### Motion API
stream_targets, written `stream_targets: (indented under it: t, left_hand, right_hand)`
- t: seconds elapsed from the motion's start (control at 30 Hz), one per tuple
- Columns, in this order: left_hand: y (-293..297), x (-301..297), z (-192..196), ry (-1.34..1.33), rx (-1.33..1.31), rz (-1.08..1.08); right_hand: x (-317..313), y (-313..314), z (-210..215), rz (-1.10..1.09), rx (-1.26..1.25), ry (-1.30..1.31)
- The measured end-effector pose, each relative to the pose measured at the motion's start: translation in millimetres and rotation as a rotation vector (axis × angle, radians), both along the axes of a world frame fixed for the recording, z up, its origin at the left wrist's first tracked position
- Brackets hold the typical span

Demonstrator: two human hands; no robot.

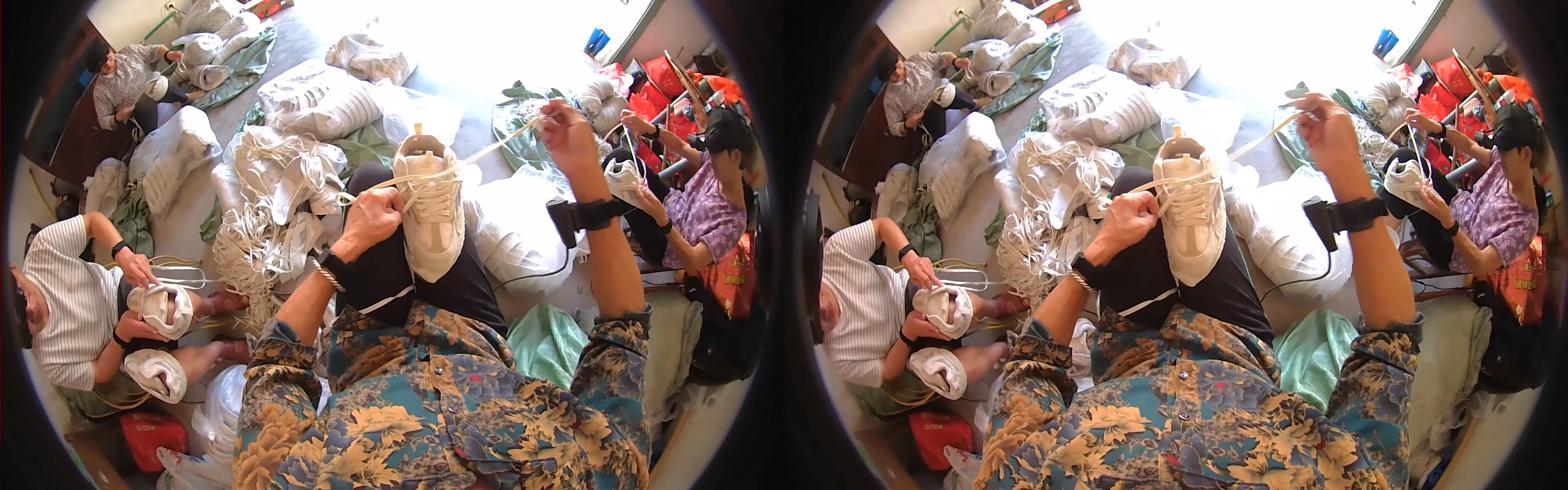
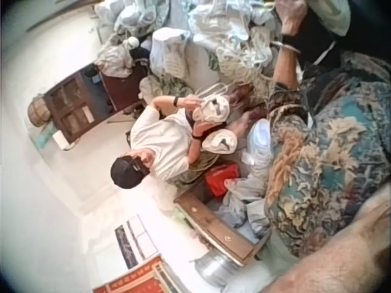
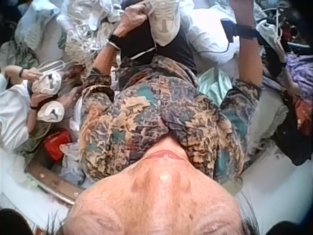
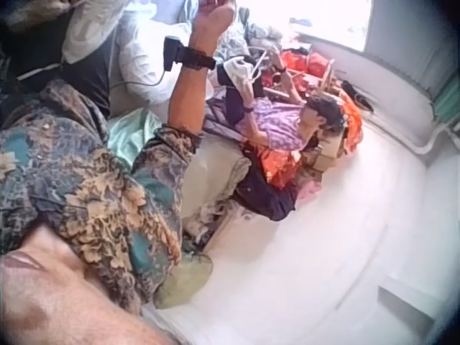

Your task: Lacing shoes in a workshop environment.

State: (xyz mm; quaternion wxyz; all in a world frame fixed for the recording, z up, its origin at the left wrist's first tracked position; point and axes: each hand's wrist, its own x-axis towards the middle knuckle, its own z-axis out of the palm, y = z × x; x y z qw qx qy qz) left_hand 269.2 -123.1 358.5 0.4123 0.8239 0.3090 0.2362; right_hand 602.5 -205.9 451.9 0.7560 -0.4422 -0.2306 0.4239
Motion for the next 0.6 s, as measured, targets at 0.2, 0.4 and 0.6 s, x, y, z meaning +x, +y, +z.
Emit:
stream_targets:
  t: [0.2, 0.4, 0.6]
  left_hand:
    - [16.6, 8.4, -4.9, -0.086, 0.041, 0.053]
    - [21.5, 10.6, -0.7, -0.079, -0.154, 0.224]
    - [17.0, 1.0, -1.4, -0.052, -0.429, 0.138]
  right_hand:
    - [78.3, -39.1, 25.8, 0.124, 0.163, 0.03]
    - [105.4, -67.1, 46.8, -0.119, 0.184, -0.001]
    - [11.1, -45.5, -34.4, -0.056, -0.12, -0.345]
